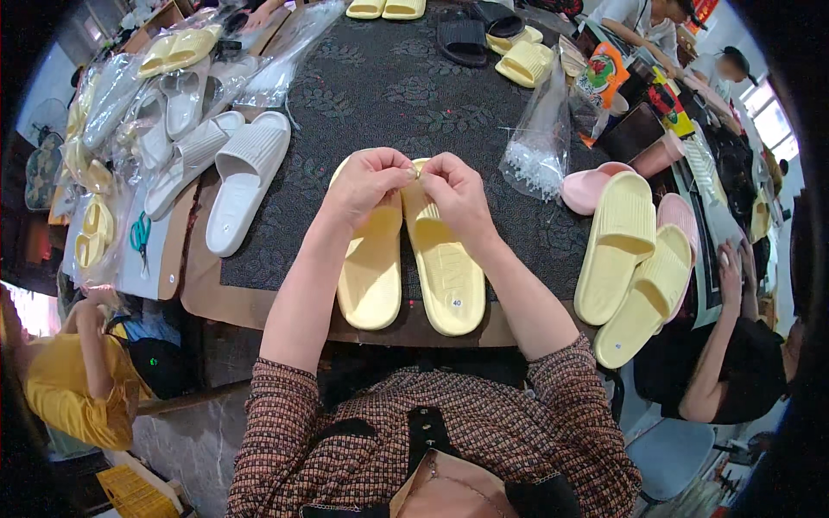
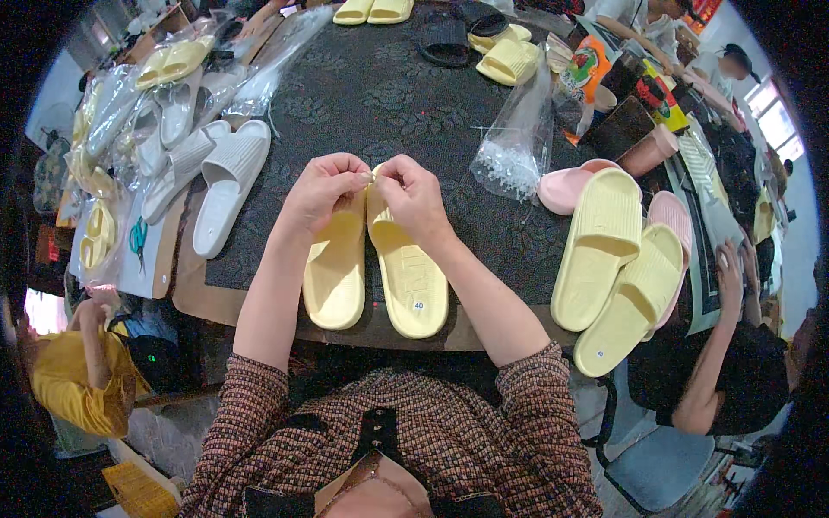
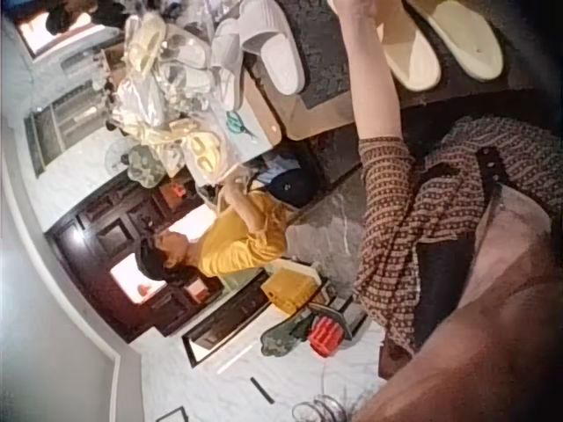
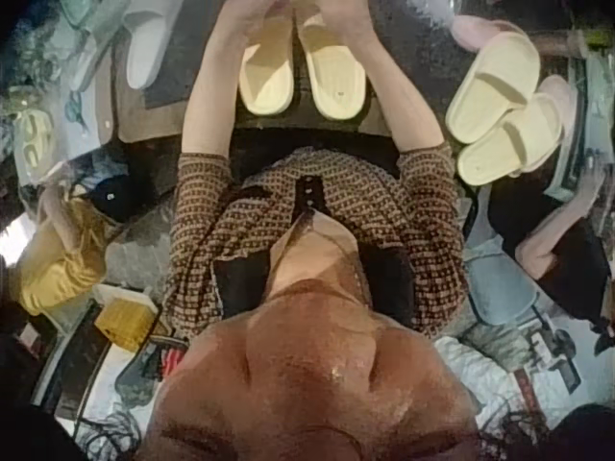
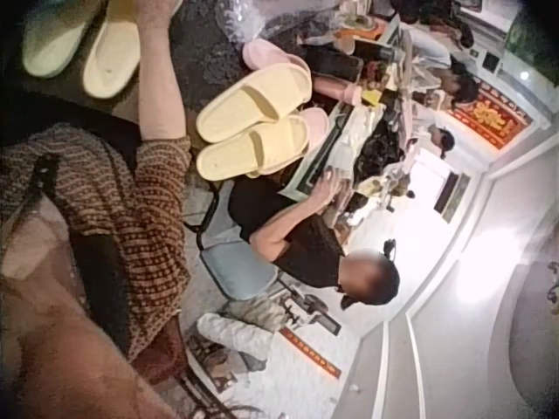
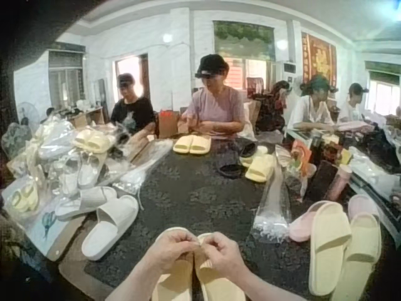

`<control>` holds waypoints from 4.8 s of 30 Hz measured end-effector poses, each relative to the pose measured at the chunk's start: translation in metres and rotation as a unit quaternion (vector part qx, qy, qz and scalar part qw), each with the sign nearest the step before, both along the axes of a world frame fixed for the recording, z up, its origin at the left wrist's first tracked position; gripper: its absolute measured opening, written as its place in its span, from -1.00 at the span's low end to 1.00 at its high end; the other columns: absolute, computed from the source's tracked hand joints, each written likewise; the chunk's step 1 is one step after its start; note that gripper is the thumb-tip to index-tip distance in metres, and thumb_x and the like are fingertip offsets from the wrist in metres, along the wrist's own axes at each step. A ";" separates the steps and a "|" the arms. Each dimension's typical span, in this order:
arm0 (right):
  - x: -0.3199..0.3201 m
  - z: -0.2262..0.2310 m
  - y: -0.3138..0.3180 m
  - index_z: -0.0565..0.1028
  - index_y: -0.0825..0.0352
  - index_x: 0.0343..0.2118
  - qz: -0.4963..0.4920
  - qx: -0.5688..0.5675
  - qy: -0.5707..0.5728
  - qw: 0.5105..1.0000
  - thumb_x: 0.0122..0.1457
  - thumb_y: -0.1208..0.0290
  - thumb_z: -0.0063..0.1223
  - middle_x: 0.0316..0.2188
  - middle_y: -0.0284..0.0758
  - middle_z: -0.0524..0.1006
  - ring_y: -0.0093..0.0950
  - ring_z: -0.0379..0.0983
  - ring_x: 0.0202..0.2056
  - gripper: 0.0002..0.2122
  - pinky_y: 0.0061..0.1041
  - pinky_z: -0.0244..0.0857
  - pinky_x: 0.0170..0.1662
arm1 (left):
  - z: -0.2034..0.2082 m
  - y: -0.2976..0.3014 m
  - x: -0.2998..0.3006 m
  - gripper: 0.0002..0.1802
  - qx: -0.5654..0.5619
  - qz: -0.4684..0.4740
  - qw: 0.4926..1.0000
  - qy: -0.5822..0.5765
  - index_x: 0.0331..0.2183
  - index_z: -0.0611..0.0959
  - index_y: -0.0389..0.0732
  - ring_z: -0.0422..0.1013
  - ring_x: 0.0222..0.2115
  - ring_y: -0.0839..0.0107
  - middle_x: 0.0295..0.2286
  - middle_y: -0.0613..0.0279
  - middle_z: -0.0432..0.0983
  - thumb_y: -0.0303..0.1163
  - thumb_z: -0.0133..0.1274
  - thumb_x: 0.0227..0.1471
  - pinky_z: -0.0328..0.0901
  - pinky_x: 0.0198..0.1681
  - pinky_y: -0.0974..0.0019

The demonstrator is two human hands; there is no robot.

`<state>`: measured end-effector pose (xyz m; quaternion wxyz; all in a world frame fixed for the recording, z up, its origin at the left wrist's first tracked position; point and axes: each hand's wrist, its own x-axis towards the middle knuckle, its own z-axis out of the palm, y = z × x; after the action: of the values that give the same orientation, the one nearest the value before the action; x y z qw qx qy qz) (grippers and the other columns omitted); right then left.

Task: The person assembles yellow and white plastic slippers by hand at a table. They pick up pairs of slippers, align the soles and straps, and press them together to secure the fit. The person handles multiple pairs sequentially, moving finished units aside and retrieving new ones from the table.

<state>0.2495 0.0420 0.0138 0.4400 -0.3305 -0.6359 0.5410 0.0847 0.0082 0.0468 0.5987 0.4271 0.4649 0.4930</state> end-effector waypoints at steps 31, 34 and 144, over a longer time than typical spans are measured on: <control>-0.002 0.005 -0.003 0.46 0.40 -0.36 -0.016 -0.021 0.043 0.999 0.11 0.50 -0.03 -0.51 -0.44 0.46 -0.70 0.35 -0.44 -0.91 -0.66 0.26 -0.35 | -0.007 -0.002 0.005 -0.93 0.017 0.052 0.998 -0.020 -0.41 0.58 -0.18 0.27 -0.57 0.74 -0.55 0.49 0.42 -0.42 0.07 0.00 0.16 -0.51 0.62; 0.000 0.018 -0.004 0.47 0.41 -0.31 -0.032 0.029 0.036 0.998 0.13 0.50 -0.04 -0.42 -0.40 0.50 -0.67 0.39 -0.35 -0.88 -0.64 0.28 -0.26 | -0.005 0.002 -0.006 -0.92 0.026 0.054 0.997 -0.047 -0.37 0.56 -0.21 0.31 -0.56 0.69 -0.52 0.43 0.46 -0.45 0.05 0.02 0.22 -0.46 0.60; 0.188 0.048 -0.073 0.48 0.38 -0.17 -0.351 0.425 -0.404 0.730 0.08 0.61 -0.05 -0.04 -0.17 0.43 -0.24 0.30 0.03 -0.77 -0.27 0.07 0.10 | -0.001 -0.091 -0.296 -0.63 0.094 0.488 0.615 0.612 -0.25 0.44 -0.34 0.42 -0.28 -0.09 -0.31 -0.16 0.48 -0.38 0.10 -0.14 0.28 -0.22 0.02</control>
<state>0.4374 -0.0306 0.0615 0.3947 -0.4960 -0.7560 -0.1633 -0.2117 -0.0832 0.0459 -0.1970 0.3944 0.8143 0.3776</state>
